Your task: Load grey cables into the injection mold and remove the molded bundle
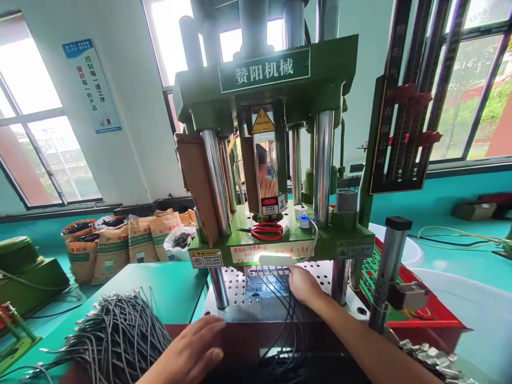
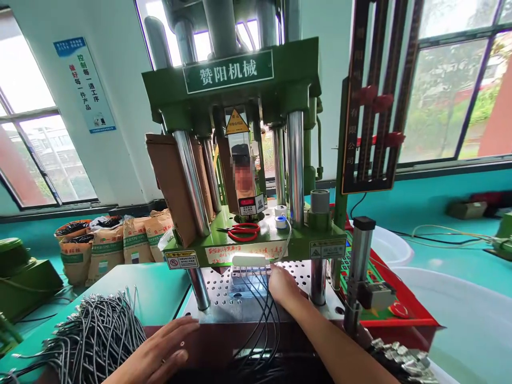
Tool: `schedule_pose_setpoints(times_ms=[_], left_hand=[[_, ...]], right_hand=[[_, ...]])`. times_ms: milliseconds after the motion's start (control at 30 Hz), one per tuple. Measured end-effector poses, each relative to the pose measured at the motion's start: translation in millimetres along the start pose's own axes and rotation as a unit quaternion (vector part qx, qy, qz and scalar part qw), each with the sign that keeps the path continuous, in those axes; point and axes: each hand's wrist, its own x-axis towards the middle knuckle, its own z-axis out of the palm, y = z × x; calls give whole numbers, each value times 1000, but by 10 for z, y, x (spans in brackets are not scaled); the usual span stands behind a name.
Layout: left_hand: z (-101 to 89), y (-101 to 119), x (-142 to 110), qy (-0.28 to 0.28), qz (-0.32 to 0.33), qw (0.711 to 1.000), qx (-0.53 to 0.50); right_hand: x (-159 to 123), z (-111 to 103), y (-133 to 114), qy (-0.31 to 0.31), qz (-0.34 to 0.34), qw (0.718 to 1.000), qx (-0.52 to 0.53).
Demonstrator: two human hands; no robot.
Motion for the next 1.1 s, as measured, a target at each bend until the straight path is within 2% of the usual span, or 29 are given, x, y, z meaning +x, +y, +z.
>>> schedule_pose_setpoints(times_ms=[67, 133, 200, 300, 433, 533, 700, 1000, 1100], left_hand=[[37, 164, 281, 31, 4, 999, -37], [126, 284, 641, 53, 53, 995, -60], [259, 366, 1032, 61, 109, 992, -29], [483, 500, 1561, 58, 136, 989, 31], [677, 707, 1981, 45, 139, 988, 55], [703, 741, 2074, 31, 126, 989, 69], [657, 620, 2051, 19, 119, 989, 81], [668, 549, 2100, 22, 80, 994, 71], [660, 489, 2076, 47, 40, 996, 68]], right_hand=[[2, 11, 22, -9, -3, 1000, -14], [7, 13, 39, -16, -12, 999, -25], [10, -5, 48, -19, -21, 999, -32], [6, -76, 31, -14, -28, 999, -38], [-8, -167, -51, 20, -31, 998, -47], [-23, -149, -112, 22, -55, 997, -51], [-20, -67, -158, 7, -58, 996, -66], [9, -58, -237, -27, -83, 992, -88], [-2, -72, -225, -28, -87, 991, -95]])
